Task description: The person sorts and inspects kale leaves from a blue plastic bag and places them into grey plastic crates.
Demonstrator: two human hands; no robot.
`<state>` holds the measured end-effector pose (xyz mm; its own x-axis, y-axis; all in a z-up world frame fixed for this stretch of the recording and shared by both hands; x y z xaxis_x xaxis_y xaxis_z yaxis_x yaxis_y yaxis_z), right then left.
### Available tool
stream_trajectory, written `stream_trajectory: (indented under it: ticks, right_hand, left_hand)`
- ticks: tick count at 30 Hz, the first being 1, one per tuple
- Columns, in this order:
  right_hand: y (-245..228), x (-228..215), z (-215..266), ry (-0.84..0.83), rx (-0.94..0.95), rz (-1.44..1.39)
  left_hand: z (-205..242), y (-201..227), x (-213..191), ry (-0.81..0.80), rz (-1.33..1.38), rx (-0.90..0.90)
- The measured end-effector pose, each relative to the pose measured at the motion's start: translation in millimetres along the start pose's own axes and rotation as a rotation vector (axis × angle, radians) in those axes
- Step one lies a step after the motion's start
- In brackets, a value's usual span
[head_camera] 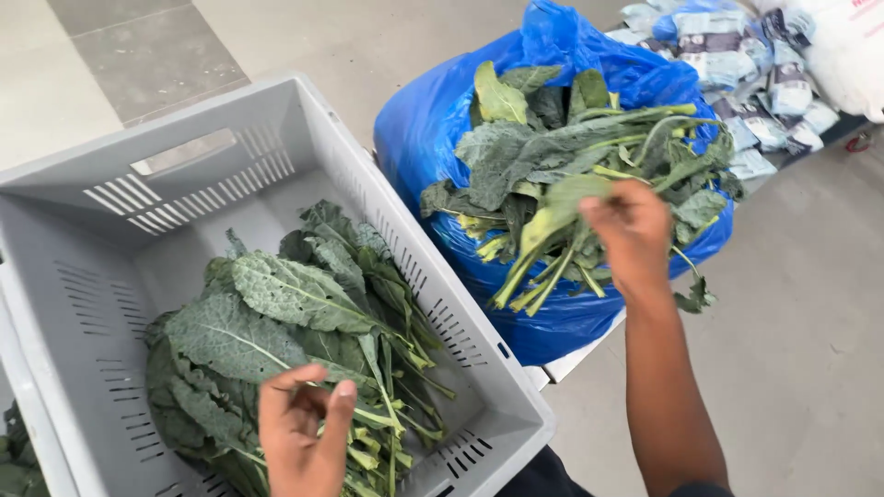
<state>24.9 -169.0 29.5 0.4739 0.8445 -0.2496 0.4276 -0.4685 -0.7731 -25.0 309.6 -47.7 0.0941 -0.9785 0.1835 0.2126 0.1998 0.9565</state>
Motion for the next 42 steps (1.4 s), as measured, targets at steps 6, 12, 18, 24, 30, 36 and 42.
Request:
stream_trajectory:
  ticks: [6,12,18,24,30,36,42]
  right_hand:
    - [-132.6,85.9,34.3,-0.007,0.0,-0.248]
    - [-123.9,230.8,116.3,-0.727,0.386,-0.667]
    - [-125.2,246.8,121.0,-0.754,0.604,-0.855]
    - [-100.4,234.2,145.5,-0.855,0.501,-0.783]
    - [-154.9,231.6,119.1,-0.812,-0.191,-0.245]
    - [-223.9,240.1,111.7,-0.767,-0.825,0.104]
    - [-206.4,228.3,119.2,-0.707,-0.672,-0.058]
  left_hand:
    - [18.1,37.5,9.2,-0.233,-0.22,0.239]
    - [16.5,64.5,43.3,-0.539,0.051,-0.079]
    - [3.7,32.9,29.7,-0.39,0.096,-0.289]
    - [-4.3,26.1,10.9,-0.255,0.001,-0.017]
    - [-9.1,22.3,3.6,-0.039,-0.146,-0.245]
    - [0.0,40.2,29.5,-0.357,0.248,-0.445]
    - [-2.2,12.3,22.4,-0.349,0.144,-0.369]
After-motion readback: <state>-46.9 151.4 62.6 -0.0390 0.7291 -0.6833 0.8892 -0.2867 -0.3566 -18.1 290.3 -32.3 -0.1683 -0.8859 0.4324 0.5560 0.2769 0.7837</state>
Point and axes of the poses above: each hand's wrist, its own z-axis away from the middle knuckle, its own x-axis out of the palm, y = z × x, the point moved 7 cm from there along -z, towards the middle knuckle, and after that the axes turned 14 degrees about -x, right-handed, at the moved point
